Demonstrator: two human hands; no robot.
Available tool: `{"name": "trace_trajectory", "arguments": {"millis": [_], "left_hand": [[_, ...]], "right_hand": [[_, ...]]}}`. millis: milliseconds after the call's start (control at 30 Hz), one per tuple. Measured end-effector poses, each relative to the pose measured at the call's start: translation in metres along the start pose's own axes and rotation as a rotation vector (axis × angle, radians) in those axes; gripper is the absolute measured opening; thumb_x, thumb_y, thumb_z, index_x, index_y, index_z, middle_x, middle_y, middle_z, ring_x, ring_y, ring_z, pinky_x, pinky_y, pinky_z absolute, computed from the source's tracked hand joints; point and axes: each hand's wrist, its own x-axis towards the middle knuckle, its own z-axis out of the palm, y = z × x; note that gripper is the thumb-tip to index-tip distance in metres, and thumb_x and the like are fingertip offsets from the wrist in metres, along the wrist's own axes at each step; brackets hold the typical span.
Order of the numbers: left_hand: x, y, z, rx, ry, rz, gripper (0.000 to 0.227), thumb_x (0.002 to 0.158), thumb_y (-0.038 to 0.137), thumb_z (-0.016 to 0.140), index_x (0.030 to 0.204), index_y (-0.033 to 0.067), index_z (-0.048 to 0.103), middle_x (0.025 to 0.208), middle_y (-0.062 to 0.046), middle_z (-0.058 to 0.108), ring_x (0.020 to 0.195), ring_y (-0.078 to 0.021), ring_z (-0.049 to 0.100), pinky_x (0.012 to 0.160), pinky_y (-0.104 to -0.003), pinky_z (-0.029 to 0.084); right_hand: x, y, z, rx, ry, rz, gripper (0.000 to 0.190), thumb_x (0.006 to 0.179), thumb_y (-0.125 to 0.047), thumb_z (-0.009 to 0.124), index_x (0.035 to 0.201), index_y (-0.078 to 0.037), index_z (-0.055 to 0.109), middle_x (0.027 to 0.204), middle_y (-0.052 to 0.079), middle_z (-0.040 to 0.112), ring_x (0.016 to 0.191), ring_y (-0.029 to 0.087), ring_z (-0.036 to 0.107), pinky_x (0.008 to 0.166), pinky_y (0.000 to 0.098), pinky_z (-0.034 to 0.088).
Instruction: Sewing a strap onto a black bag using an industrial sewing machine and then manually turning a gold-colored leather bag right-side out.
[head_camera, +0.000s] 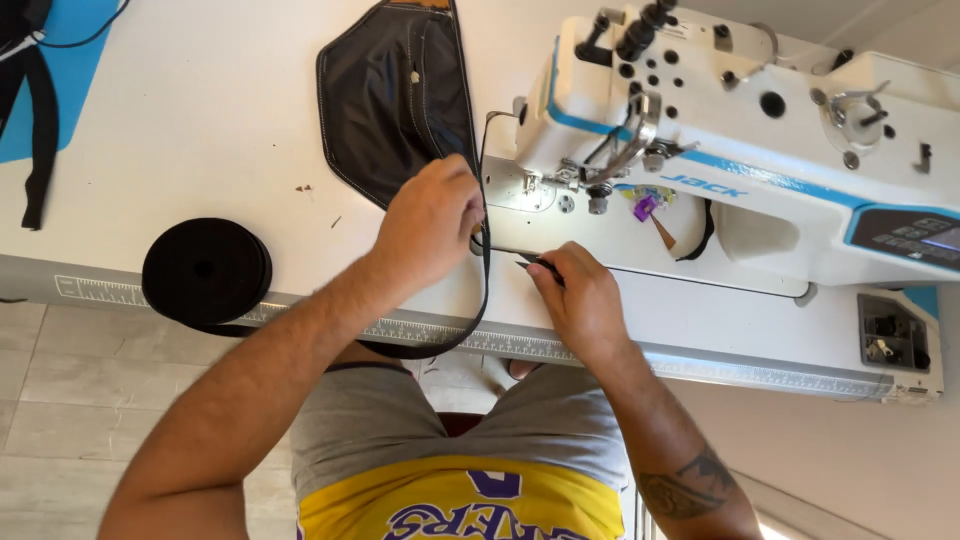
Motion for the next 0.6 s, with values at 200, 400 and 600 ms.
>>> {"name": "trace_trajectory", "arguments": {"millis": [200,400,600], "left_hand": [[0.015,0.004,-0.001,-0.180,0.030,-0.018,0.013,0.087,0.004,0.075,0.080,0.0037,0.063,0.083,-0.012,0.058,0.081,-0.0366,0.064,0.071,-0.045,0.052],[0.018,-0.002,0.003,-0.204,0.016,-0.023,0.013,0.091,0.002,0.073,0.082,0.0057,0.065,0.085,-0.010,0.058,0.083,-0.0323,0.066,0.075,-0.040,0.054],[0.012,-0.003,0.001,-0.001,0.098,-0.008,0.015,0.091,0.015,0.074,0.085,0.0084,0.062,0.088,-0.007,0.056,0.086,-0.0324,0.063,0.071,-0.045,0.050]], "right_hand": [[0.030,-0.002,0.008,-0.150,0.026,0.002,0.035,0.104,-0.035,0.066,0.097,-0.001,0.072,0.078,0.012,0.063,0.076,0.034,0.071,0.061,0.0410,0.056],[0.060,-0.017,0.018,-0.100,-0.098,-0.008,0.037,0.105,-0.037,0.061,0.100,-0.001,0.072,0.081,0.013,0.067,0.078,0.032,0.072,0.062,0.0421,0.057],[0.026,-0.022,0.007,-0.054,-0.189,-0.078,0.031,0.101,-0.028,0.066,0.091,0.000,0.074,0.077,0.015,0.067,0.074,0.037,0.071,0.064,0.0452,0.056]]}}
